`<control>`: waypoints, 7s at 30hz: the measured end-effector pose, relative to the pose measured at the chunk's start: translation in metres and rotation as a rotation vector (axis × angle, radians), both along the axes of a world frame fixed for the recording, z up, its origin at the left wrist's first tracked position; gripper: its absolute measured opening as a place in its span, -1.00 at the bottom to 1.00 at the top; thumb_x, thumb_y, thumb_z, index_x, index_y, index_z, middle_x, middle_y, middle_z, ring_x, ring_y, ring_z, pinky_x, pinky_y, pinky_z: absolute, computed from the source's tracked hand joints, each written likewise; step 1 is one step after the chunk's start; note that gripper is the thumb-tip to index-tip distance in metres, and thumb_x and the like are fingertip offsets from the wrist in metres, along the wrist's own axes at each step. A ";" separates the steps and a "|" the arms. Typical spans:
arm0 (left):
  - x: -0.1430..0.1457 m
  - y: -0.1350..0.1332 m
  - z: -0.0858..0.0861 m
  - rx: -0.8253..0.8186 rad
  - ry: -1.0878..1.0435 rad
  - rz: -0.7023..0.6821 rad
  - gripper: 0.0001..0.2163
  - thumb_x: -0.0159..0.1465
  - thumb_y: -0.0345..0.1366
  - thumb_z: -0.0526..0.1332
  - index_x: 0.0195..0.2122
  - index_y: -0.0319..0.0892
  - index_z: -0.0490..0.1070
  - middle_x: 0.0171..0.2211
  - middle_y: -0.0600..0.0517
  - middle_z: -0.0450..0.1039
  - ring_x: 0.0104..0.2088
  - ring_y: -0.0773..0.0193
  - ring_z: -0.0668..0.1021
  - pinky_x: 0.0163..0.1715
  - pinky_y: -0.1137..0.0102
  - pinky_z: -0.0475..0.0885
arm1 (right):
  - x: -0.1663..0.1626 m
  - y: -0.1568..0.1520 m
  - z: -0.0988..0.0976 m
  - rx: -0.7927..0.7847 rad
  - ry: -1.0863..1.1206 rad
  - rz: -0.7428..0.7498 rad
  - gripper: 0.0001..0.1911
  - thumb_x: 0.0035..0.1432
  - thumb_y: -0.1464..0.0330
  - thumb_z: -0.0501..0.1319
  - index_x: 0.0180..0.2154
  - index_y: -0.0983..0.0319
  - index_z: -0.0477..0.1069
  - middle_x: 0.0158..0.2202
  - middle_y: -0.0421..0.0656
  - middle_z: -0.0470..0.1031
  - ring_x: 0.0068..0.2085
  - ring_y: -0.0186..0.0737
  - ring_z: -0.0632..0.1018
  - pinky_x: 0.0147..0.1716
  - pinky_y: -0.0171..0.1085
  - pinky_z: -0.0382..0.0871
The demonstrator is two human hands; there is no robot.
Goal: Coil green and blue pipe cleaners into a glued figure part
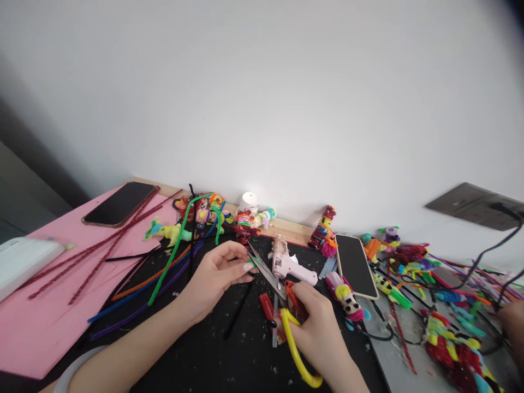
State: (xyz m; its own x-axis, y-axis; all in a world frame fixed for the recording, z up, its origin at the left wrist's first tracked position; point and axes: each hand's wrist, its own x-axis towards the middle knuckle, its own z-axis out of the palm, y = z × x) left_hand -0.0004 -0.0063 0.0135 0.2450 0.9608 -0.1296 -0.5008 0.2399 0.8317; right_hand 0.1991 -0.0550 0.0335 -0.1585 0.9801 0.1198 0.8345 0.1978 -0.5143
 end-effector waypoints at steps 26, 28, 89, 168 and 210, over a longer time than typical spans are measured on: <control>-0.001 0.003 -0.002 -0.020 -0.021 -0.028 -0.85 0.08 -0.41 0.33 -0.34 -0.18 0.39 -0.39 0.11 0.38 -0.41 0.42 0.48 -0.34 0.50 0.45 | 0.002 0.001 0.006 0.068 0.078 0.074 -0.78 -0.03 0.34 0.18 -0.66 0.19 0.29 -0.71 -0.21 0.29 -0.66 -0.34 0.36 -0.72 -0.37 0.14; -0.001 0.004 -0.002 -0.021 -0.012 -0.017 -0.86 0.08 -0.40 0.33 -0.35 -0.18 0.39 -0.41 0.11 0.38 -0.42 0.43 0.47 -0.35 0.51 0.44 | 0.001 0.001 0.007 0.079 0.083 0.074 -0.77 -0.03 0.33 0.18 -0.67 0.19 0.29 -0.71 -0.21 0.30 -0.66 -0.33 0.37 -0.73 -0.37 0.14; 0.001 0.005 -0.004 0.122 0.083 0.003 -0.77 0.16 -0.40 0.26 -0.19 -0.13 0.26 -0.28 0.09 0.29 -0.31 0.37 0.43 -0.35 0.45 0.48 | 0.004 0.003 -0.011 -0.197 -0.035 -0.032 -0.64 -0.08 0.31 0.25 -0.57 0.21 0.03 -0.57 -0.30 0.19 -0.51 -0.35 0.18 -0.53 -0.37 0.01; 0.000 0.003 -0.003 0.057 0.159 -0.034 -0.86 0.12 -0.35 0.30 -0.30 -0.17 0.38 -0.39 0.09 0.42 -0.31 0.34 0.52 -0.24 0.42 0.47 | 0.006 0.004 -0.009 -0.072 0.208 -0.077 -0.85 -0.06 0.37 0.15 -0.46 0.21 0.14 -0.54 -0.27 0.21 -0.51 -0.31 0.24 -0.55 -0.37 0.12; 0.001 0.006 -0.005 0.005 0.149 0.018 -0.84 0.06 -0.36 0.34 -0.37 -0.20 0.37 -0.41 0.10 0.38 -0.36 0.37 0.48 -0.32 0.45 0.50 | 0.002 0.002 -0.010 -0.137 -0.051 -0.018 -0.77 -0.03 0.35 0.15 -0.56 0.21 0.07 -0.59 -0.27 0.23 -0.52 -0.34 0.24 -0.53 -0.37 0.02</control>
State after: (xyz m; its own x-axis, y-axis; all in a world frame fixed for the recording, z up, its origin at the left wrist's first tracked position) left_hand 0.0001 -0.0008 0.0086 0.2060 0.9656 -0.1586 -0.3757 0.2277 0.8984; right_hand 0.2010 -0.0533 0.0235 -0.1434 0.9894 -0.0230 0.8628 0.1136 -0.4927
